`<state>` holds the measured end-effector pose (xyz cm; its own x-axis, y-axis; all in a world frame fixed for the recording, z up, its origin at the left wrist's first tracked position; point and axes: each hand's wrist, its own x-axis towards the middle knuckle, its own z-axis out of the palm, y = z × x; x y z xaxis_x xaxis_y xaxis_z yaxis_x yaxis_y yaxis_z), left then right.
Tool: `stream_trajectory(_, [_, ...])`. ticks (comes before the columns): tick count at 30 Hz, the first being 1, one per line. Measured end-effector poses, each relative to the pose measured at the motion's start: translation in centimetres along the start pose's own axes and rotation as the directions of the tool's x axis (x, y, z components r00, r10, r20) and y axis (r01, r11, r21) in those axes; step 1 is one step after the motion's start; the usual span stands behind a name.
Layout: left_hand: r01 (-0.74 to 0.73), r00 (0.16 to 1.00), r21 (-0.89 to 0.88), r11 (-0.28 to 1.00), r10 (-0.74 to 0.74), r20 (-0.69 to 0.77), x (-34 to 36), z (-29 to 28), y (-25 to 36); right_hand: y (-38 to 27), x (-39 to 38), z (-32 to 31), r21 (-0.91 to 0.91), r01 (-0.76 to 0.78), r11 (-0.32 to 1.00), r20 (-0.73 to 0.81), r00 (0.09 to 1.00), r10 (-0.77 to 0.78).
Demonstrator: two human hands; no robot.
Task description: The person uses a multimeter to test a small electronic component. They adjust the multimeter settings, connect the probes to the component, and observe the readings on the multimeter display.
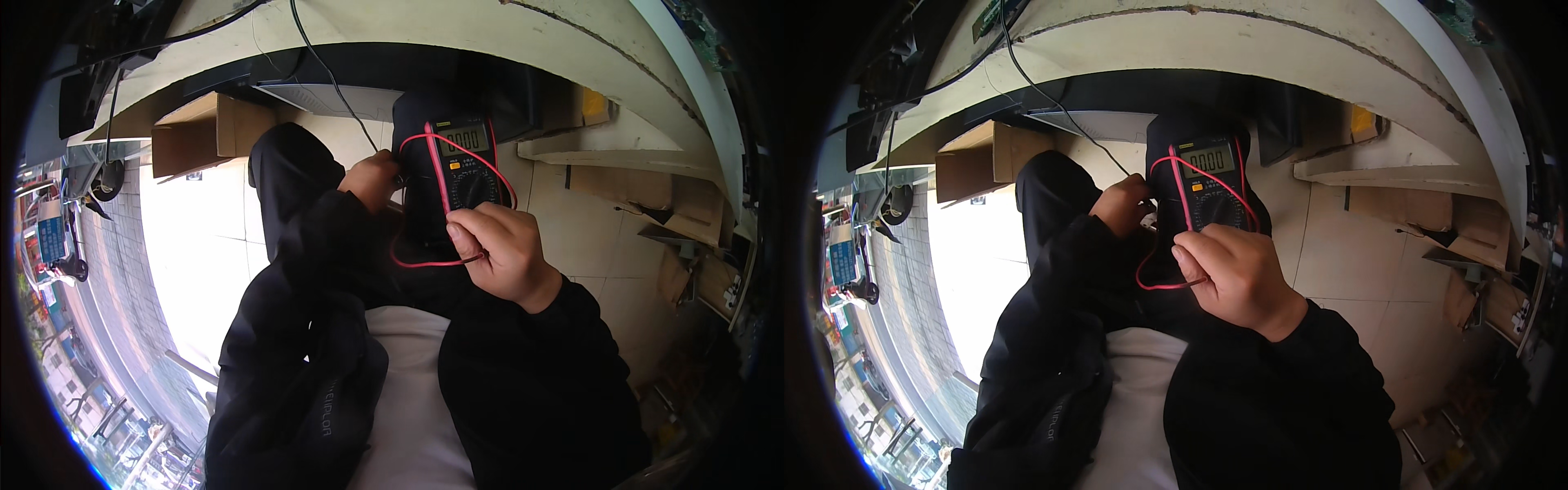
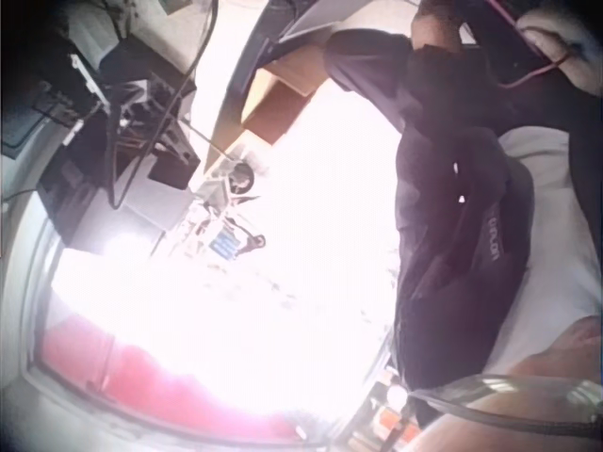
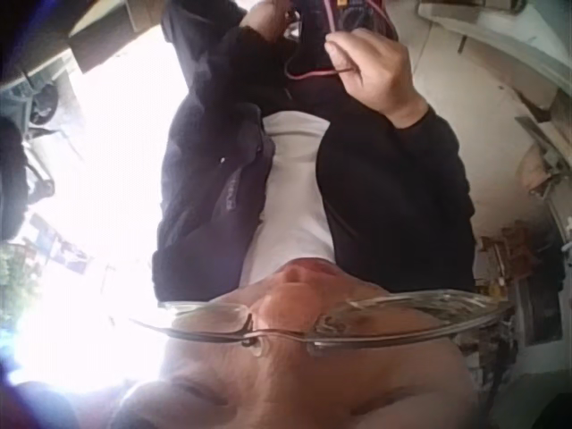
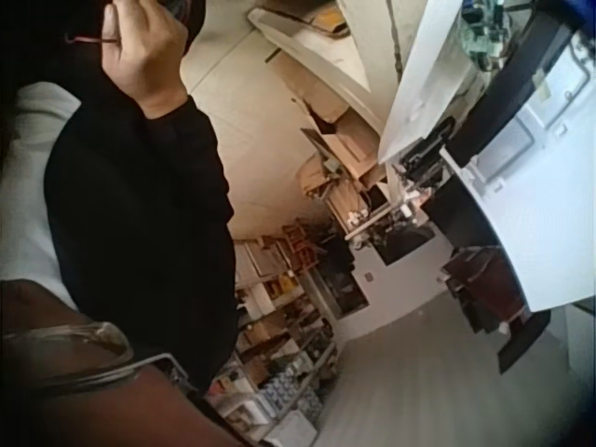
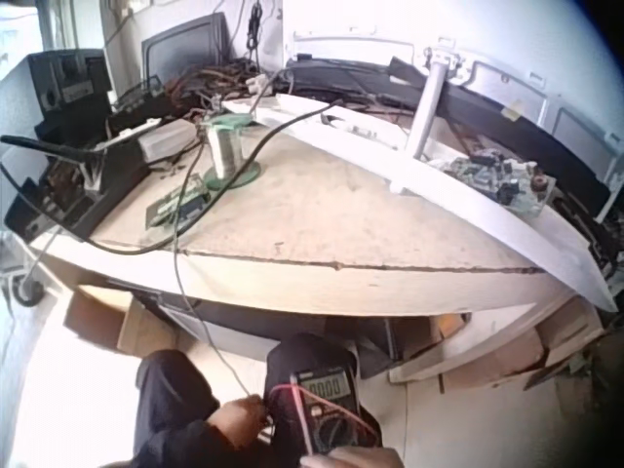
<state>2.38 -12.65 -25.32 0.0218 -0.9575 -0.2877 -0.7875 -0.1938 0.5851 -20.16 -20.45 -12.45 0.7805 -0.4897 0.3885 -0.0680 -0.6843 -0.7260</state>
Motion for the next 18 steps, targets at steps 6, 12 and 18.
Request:
stream_trajectory(6, [0.025,0.993,0.112,0.993,-0.037,0.109,0.5,2.0,-1.5,0.1,-0.2,-0.7,0.119,0.072,0.99,-0.198,0.979,-0.047])
stream_trajectory(12, [0.107,0.984,-0.137,0.985,-0.085,0.158,0.7,3.7,-2.8,0.8,-1.5,-0.9,0.299,-0.12,0.947,-0.234,0.953,0.194])
stream_trajectory(18, [0.094,0.994,0.042,0.995,-0.096,0.048,-0.4,0.9,-0.9,-0.3,-1.2,-0.3,0.495,-0.258,0.83,-0.173,0.906,0.386])
